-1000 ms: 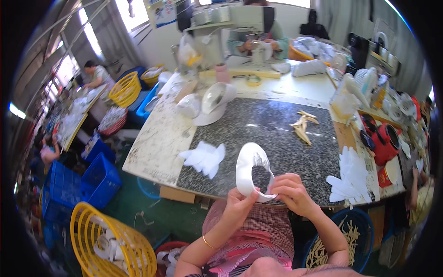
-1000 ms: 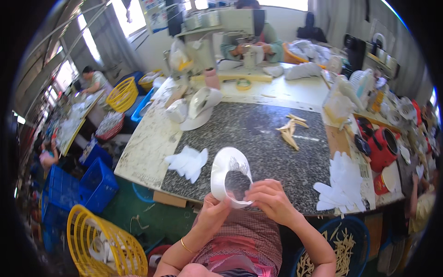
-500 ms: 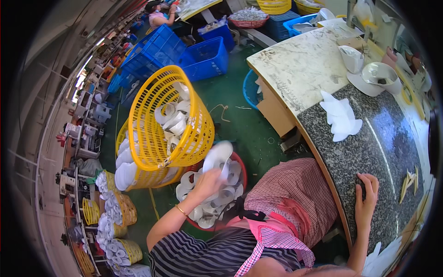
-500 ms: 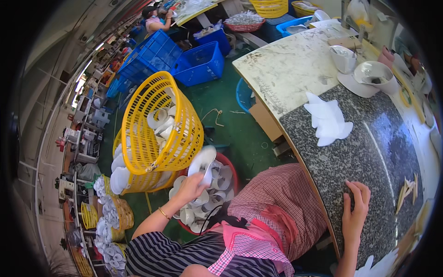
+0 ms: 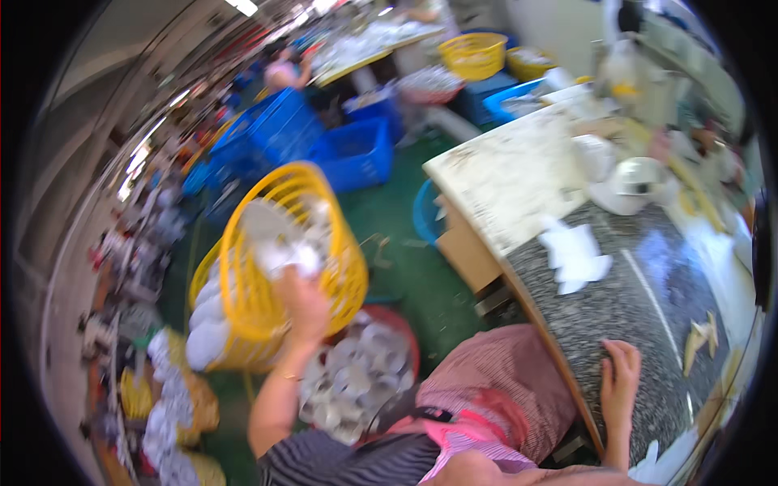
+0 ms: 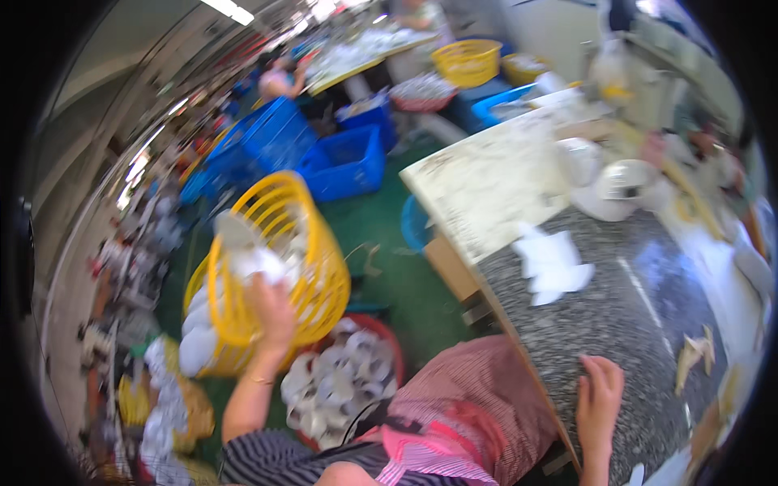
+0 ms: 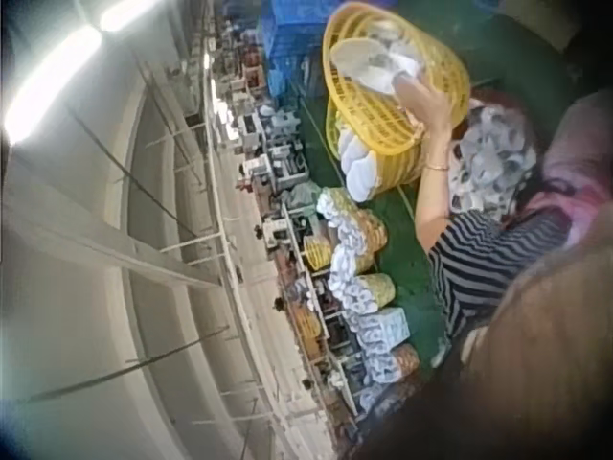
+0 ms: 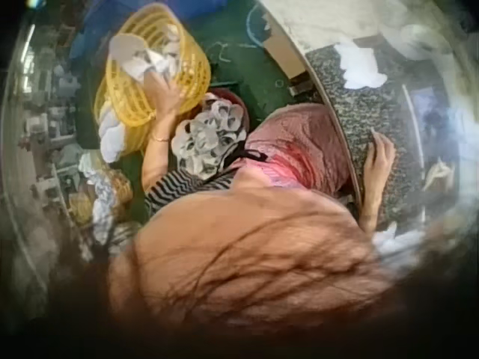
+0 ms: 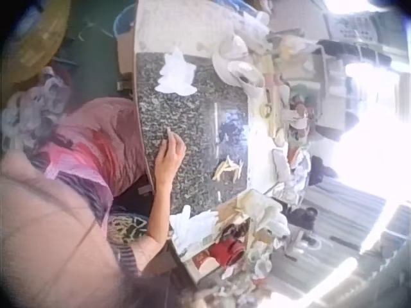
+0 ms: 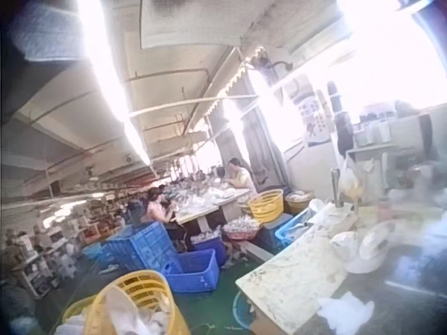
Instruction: The person assembles shoe components by inserting foam pads and stiffener pieces into shoe uppers and shaping them by hand.
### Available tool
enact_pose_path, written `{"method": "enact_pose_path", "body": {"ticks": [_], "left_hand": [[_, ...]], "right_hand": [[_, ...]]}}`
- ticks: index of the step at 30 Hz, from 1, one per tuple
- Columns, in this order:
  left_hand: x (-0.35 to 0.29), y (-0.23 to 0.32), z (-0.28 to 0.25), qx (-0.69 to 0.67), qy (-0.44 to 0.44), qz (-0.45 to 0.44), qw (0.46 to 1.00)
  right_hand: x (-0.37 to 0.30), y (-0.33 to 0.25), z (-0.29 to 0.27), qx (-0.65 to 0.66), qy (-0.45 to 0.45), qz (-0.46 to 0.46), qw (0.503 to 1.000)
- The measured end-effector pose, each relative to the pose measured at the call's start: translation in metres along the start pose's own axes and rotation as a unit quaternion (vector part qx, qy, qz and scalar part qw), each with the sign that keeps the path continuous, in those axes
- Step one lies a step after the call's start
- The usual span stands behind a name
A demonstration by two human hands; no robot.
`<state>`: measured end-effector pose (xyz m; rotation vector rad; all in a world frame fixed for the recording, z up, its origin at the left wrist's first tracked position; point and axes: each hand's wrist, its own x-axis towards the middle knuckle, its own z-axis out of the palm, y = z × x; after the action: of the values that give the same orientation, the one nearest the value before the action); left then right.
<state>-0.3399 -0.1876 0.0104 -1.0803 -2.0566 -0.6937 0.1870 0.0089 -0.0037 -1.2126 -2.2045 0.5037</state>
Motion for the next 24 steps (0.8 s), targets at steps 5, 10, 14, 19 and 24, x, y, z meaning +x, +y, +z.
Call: {"method": "enact_pose_path", "body": {"ticks": [5, 10, 14, 19, 24], "left_hand": [[0.023, -0.061, 0.018, 0.212, -0.176, -0.025, 0.961], [0.065, 0.087, 0.057, -0.118, -0.236, 0.128, 0.956], [0.085, 0.204, 0.107, -0.244, -0.263, 0.289, 0.888], [0.101, 0.334, 0.2, -0.442, -0.28, 0.375, 0.766], [0.111, 0.429, 0.255, -0.47, -0.323, 0.266, 0.777]], "right_hand": [[0.008, 0.0, 0.008, -0.017, 0.031, -0.022, 0.999], [0.018, -0.006, -0.012, -0.064, -0.01, -0.069, 0.996], [0.076, 0.011, -0.019, -0.116, -0.02, -0.096, 0.988], [0.184, 0.046, -0.014, -0.198, 0.107, -0.136, 0.965], [0.27, 0.074, 0.002, -0.27, 0.147, -0.132, 0.942]]}}
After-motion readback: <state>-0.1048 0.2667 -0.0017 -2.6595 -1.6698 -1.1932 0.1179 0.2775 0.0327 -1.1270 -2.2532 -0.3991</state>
